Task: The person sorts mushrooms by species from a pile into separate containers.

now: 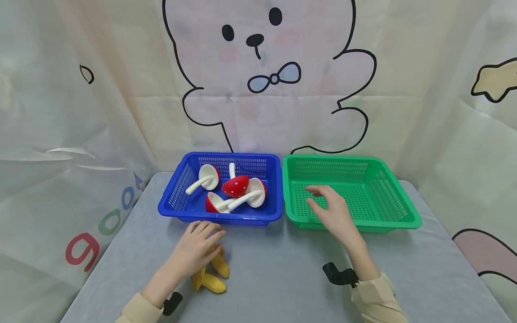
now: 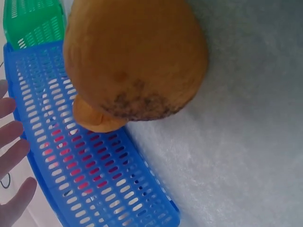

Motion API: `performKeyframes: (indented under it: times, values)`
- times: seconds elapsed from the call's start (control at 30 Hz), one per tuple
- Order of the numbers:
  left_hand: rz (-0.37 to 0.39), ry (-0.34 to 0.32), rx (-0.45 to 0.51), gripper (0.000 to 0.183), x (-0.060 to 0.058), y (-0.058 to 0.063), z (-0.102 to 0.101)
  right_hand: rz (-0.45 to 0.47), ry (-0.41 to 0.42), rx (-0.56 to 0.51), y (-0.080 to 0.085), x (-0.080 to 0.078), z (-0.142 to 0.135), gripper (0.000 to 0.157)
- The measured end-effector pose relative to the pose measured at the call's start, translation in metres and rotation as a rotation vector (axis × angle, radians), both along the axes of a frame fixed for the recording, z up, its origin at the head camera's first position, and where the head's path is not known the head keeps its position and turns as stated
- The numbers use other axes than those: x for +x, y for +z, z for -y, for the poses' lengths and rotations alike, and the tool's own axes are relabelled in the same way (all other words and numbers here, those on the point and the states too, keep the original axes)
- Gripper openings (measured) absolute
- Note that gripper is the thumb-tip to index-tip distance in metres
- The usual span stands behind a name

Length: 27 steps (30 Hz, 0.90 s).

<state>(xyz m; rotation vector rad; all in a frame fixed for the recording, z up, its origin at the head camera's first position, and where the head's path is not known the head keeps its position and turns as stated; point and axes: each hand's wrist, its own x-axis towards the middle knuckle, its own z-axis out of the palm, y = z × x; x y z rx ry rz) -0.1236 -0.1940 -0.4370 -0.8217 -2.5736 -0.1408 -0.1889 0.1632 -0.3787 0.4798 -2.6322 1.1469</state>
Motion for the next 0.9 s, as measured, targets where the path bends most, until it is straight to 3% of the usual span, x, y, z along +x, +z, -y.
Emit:
performKeyframes:
  times: [0.13, 0.37, 0.7, 0.9]
  values:
    - [0.048, -0.027, -0.023, 0.033, 0.001, -0.003, -0.002, -0.029, -0.055, -0.016, -0.006, 0.008, -0.018, 0.031]
    - [0.182, -0.037, -0.102, 0.032, 0.0, -0.009, 0.0, -0.086, -0.152, 0.051, -0.014, 0.022, -0.047, 0.029]
    - [0.316, -0.109, -0.118, 0.032, -0.001, -0.008, 0.009, -0.167, -0.294, 0.114, -0.03, 0.036, -0.086, 0.025]
    - [0.412, -0.119, -0.156, 0.034, 0.0, -0.008, 0.01, -0.199, -0.311, 0.161, -0.039, 0.04, -0.11, 0.026]
